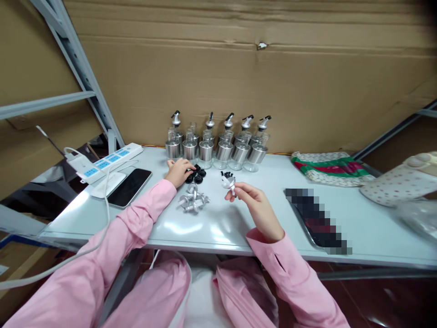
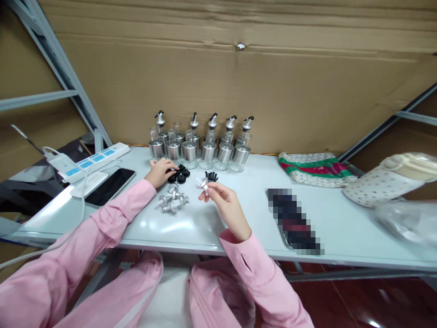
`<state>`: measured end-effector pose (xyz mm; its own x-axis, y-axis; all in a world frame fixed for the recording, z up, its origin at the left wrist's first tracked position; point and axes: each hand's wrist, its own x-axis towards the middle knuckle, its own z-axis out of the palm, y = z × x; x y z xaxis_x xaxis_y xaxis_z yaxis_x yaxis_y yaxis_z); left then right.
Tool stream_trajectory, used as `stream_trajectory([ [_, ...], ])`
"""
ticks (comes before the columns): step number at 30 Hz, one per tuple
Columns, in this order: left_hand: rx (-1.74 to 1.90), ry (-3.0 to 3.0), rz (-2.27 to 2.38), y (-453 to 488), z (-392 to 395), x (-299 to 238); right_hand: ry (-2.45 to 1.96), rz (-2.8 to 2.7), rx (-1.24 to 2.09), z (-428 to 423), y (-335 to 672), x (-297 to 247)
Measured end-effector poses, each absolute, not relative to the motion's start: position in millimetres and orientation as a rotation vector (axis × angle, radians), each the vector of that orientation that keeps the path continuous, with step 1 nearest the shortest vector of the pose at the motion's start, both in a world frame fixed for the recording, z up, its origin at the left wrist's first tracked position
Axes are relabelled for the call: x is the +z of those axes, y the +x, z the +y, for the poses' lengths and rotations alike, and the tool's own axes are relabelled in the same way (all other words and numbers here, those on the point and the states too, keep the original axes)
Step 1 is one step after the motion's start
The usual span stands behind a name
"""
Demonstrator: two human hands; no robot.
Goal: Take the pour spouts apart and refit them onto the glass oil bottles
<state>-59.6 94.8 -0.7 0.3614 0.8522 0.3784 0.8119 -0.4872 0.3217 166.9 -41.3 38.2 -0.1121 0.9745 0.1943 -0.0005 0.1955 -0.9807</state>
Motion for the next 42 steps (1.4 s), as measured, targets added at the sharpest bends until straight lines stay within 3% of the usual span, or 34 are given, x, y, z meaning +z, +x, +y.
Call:
stream_trajectory([
  [18, 0.746, 2.513, 1.554, -61.8, 93.2, 3.5, -1.145, -1.528, 1.054, -41.7, 166.8, 31.3],
  [26, 0.686, 2.599, 1.443, -74.2, 88.2, 7.2, -1.46, -1.966, 0.639, -49.0, 159.0, 30.2],
  [33, 0.906, 2.654, 0.97, -82.3, 59.2, 12.0, -1.609, -2.195, 0.391, -49.1, 150.1, 18.7],
  [42, 0.685, 2.774, 0.575, -73.2, 24.7, -5.8, -1.434, -2.167, 0.308, -52.0, 144.9, 12.6],
])
